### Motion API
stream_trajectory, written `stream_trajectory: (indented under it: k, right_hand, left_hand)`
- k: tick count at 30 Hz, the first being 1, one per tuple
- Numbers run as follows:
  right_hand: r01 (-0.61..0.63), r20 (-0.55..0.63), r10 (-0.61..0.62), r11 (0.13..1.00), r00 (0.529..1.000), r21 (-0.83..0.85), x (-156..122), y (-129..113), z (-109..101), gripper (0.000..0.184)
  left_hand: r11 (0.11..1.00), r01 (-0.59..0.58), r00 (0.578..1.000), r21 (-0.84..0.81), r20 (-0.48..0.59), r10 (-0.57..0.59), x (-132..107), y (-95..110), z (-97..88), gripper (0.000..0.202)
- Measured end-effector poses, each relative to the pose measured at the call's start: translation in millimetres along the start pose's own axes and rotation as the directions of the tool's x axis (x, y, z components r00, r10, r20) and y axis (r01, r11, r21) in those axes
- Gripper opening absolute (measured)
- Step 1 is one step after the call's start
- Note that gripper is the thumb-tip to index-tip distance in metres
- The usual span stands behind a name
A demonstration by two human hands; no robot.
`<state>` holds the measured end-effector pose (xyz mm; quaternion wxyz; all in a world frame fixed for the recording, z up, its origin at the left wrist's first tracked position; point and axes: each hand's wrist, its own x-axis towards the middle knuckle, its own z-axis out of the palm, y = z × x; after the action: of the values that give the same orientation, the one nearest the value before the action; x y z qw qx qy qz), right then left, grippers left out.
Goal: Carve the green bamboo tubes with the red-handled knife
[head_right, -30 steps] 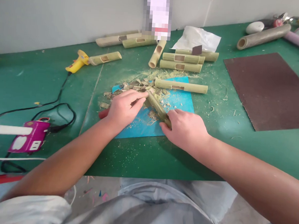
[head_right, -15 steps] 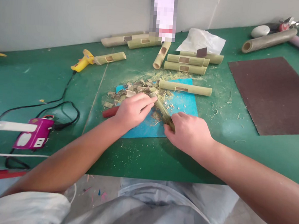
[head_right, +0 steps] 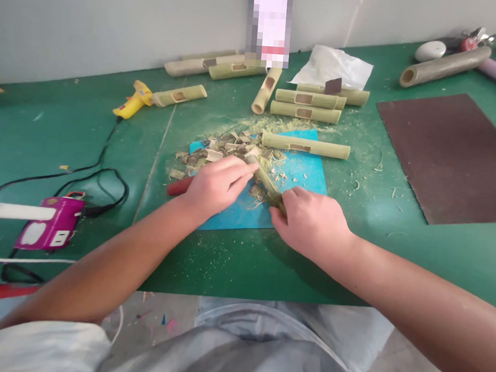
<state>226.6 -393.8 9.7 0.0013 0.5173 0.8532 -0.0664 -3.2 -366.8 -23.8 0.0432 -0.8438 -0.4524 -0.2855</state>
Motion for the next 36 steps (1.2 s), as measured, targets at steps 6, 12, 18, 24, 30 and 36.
stream_trajectory:
  k: [6, 12, 18, 24, 30, 36]
  right_hand:
    - [-0.007, 0.025, 0.008, 1.0, 1.0, -0.013, -0.5, -0.8, -0.8, 0.034]
    - [-0.006, 0.037, 0.007, 1.0, 0.999, -0.016, 0.1, -1.5, -1.4, 0.033]
    - [-0.006, 0.03, 0.007, 1.0, 1.0, -0.021, -0.2, -1.7, 1.0, 0.034]
    - [-0.004, 0.026, 0.005, 1.0, 1.0, -0.029, 0.3, -2.1, 1.1, 0.033]
    - [-0.006, 0.033, 0.007, 1.0, 0.999, -0.02, 0.4, -1.9, 0.6, 0.033]
    - [-0.004, 0.032, 0.004, 1.0, 0.999, -0.006, -0.4, -1.1, 1.4, 0.032]
  left_hand:
    - [0.999, -0.049, 0.999, 0.021, -0.021, 0.05, -0.4, 0.8, -0.1, 0.028]
    - [0.998, -0.027, 1.0, 0.064, -0.003, 0.027, -3.5, 0.6, -2.0, 0.028]
    - [0.997, -0.013, 1.0, 0.079, -0.009, 0.013, -4.0, 1.5, -4.1, 0.028]
    - [0.996, -0.029, 0.999, 0.085, -0.027, 0.031, -5.1, 4.7, -4.9, 0.027]
    - [0.995, -0.08, 0.997, 0.064, 0.014, 0.08, -7.7, 17.2, -4.4, 0.029]
    - [0.994, -0.1, 0.994, 0.049, 0.045, 0.098, -9.6, 23.5, -3.5, 0.028]
